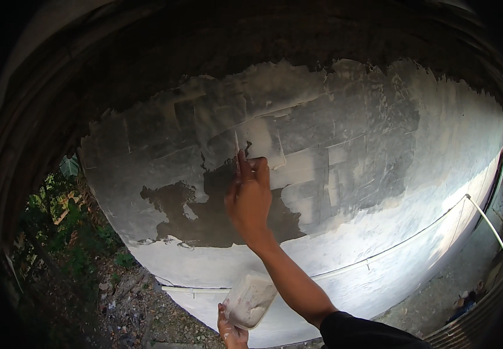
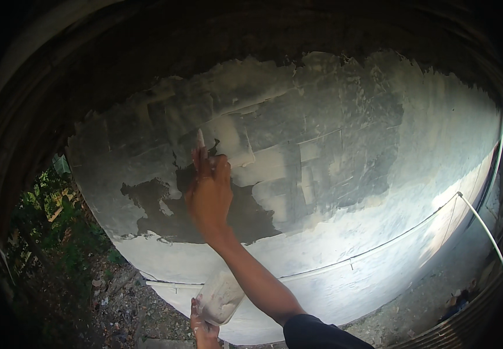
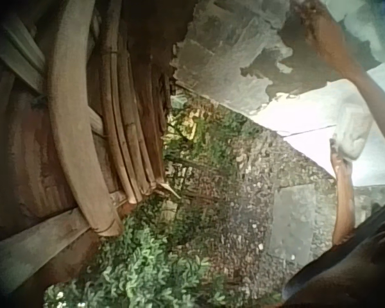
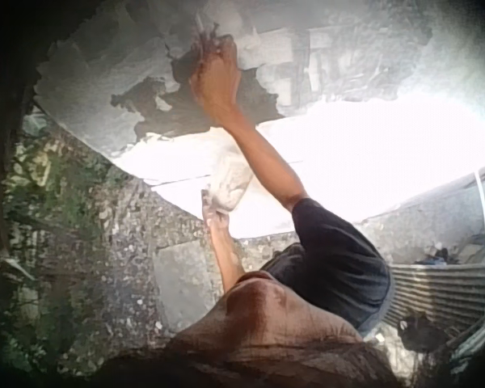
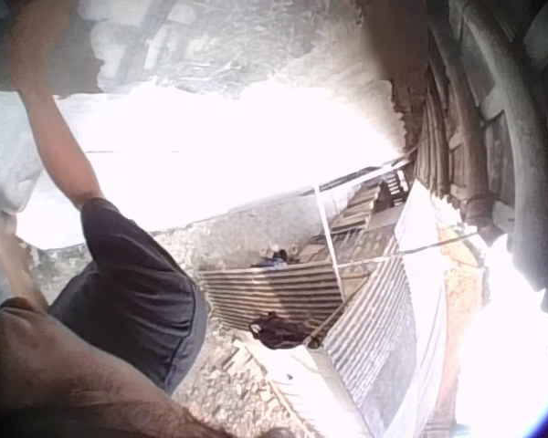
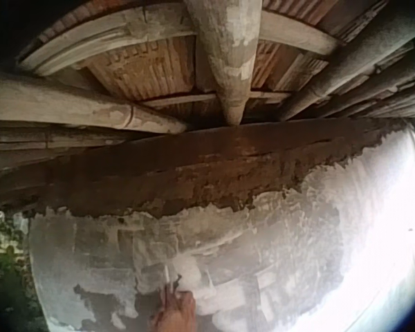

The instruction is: Applying and smoothing plaster or putty onto an outdoor wall using a trowel and a tray.

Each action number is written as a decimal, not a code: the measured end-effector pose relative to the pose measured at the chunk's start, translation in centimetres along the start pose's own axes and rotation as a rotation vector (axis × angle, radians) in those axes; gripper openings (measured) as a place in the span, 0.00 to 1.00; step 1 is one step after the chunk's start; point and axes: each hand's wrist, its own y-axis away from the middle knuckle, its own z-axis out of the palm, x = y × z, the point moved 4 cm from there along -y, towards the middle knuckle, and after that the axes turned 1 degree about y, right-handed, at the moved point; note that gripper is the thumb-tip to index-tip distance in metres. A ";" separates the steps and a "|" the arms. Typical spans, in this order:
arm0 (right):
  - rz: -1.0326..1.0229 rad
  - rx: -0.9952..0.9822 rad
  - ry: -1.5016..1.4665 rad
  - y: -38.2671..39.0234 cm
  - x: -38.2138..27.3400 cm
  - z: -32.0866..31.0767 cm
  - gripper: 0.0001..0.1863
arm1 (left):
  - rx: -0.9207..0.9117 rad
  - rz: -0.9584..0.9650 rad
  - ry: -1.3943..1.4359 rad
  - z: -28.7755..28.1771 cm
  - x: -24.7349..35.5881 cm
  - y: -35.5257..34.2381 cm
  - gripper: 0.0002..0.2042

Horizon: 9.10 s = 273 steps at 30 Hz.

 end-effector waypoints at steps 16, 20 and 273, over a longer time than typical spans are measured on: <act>-0.006 -0.053 0.174 4.8 0.2 8.9 0.19 | 0.097 0.130 -0.067 -3.4 2.5 1.1 0.24; 0.057 -0.124 -0.131 4.5 2.1 3.3 0.24 | 0.080 0.092 -0.031 -3.6 2.4 1.1 0.24; -0.086 0.059 0.224 2.5 10.2 -5.2 0.24 | -0.368 0.076 -0.187 -0.4 8.2 0.1 0.34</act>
